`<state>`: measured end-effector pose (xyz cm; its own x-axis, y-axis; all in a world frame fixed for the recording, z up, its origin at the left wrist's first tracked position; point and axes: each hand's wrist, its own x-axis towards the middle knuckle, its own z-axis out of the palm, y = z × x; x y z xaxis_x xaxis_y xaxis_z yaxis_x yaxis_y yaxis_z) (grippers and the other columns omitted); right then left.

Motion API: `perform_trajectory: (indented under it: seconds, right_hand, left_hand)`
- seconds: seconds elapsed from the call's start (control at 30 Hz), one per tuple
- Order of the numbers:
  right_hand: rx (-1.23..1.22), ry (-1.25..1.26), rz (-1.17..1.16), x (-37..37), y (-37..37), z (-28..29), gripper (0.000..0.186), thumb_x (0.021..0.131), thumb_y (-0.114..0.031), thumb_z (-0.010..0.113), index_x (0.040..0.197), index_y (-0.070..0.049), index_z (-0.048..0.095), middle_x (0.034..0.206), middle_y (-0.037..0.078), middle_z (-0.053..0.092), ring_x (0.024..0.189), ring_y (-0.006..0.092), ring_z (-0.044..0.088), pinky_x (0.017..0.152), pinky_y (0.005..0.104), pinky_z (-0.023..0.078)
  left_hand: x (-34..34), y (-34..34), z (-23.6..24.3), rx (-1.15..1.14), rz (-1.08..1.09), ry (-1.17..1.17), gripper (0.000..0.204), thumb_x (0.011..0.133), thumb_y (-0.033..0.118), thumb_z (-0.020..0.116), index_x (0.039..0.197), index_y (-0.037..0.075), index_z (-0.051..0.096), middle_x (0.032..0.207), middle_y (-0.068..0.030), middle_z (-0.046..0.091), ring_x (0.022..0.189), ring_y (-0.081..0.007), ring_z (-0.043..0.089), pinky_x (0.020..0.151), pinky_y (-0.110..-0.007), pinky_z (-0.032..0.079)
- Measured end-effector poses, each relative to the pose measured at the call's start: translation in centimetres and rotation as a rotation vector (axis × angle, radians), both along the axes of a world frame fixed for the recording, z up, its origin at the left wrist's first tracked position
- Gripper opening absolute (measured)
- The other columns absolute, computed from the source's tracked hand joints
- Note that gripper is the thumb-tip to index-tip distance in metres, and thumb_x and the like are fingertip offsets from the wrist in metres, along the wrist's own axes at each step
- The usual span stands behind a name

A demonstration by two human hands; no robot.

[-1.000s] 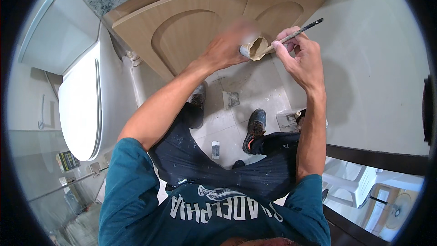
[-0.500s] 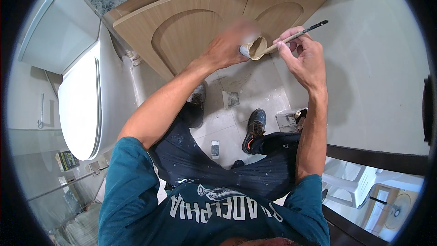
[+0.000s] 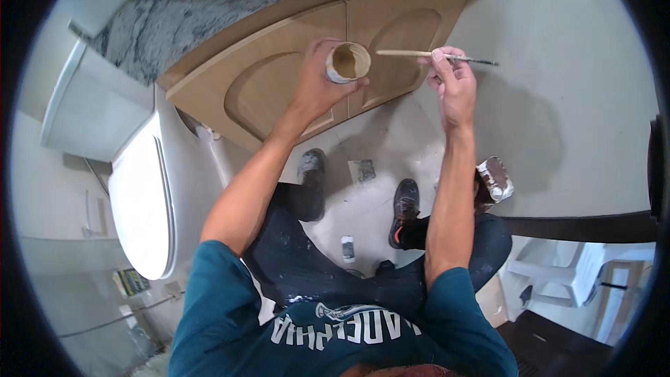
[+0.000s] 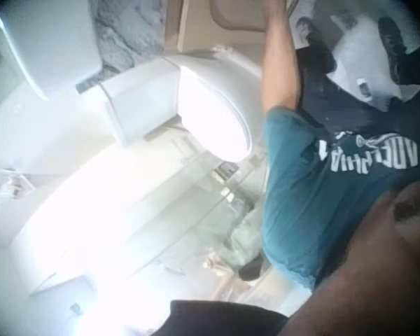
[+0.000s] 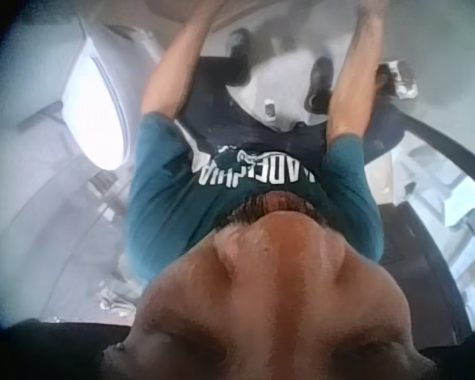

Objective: The person paints the recessed decorative lines of a wooden cabinet door using a thin brush, dipping it into a small cup held in their hand.

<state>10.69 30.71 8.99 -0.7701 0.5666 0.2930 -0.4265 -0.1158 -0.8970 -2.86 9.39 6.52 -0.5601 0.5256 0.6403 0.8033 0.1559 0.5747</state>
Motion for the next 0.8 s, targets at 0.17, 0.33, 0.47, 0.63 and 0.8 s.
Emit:
perform_trajectory:
  seconds: [0.17,0.33,0.47,0.63,0.8]
  right_hand:
    - [-0.316,0.133,-0.315,-2.3,-2.3,-8.2,0.017,0.094,-0.016,0.067,0.1,-0.007,0.054,0.087,0.01,0.069,0.067,0.0077,0.052,0.06,0.0208,0.041]
    - [-0.551,0.117,-0.37,-3.8,-5.9,-16.3,0.018,0.094,-0.014,0.062,0.105,-0.002,0.054,0.095,0.013,0.069,0.084,0.0137,0.061,0.073,0.0263,0.048]
    - [-0.519,0.056,-0.385,-4.5,-8.0,-18.0,0.022,0.098,-0.015,0.06,0.114,0.0,0.057,0.1,0.015,0.069,0.098,0.0192,0.066,0.086,0.0306,0.05]
    - [-0.577,0.018,-0.439,-5.4,-8.8,-18.7,0.02,0.102,-0.016,0.056,0.114,-0.001,0.059,0.104,0.014,0.071,0.101,0.02,0.067,0.091,0.0324,0.05]
    - [-0.532,-0.04,-0.441,-7.4,-10.7,-18.8,0.029,0.101,-0.022,0.058,0.123,-0.002,0.061,0.111,0.014,0.065,0.098,0.0194,0.065,0.086,0.0338,0.053]
  left_hand:
    - [-0.4,-0.4,1.9,0.055,0.106,-0.108,0.065,0.069,0.025,0.092,0.12,0.001,0.06,0.12,-0.0126,0.061,0.116,-0.0258,0.058,0.098,-0.039,0.048]
    - [0.8,0.2,2.0,0.057,0.152,-0.334,0.065,0.073,0.02,0.089,0.126,0.001,0.057,0.131,-0.012,0.058,0.12,-0.0212,0.056,0.099,-0.036,0.048]
    - [-0.7,-0.3,0.3,0.05,0.116,-0.356,0.066,0.078,0.022,0.084,0.131,0.0,0.053,0.139,-0.0162,0.052,0.124,-0.0248,0.054,0.102,-0.038,0.047]
    - [-0.1,2.0,-0.5,-0.035,0.106,-0.293,0.076,0.082,0.04,0.079,0.136,-0.001,0.045,0.142,-0.0191,0.046,0.112,-0.0278,0.061,0.09,-0.038,0.054]
    - [-0.2,3.2,-1.0,-0.051,0.085,-0.219,0.071,0.086,0.037,0.076,0.139,0.002,0.045,0.142,-0.0137,0.049,0.104,-0.0226,0.063,0.072,-0.032,0.052]
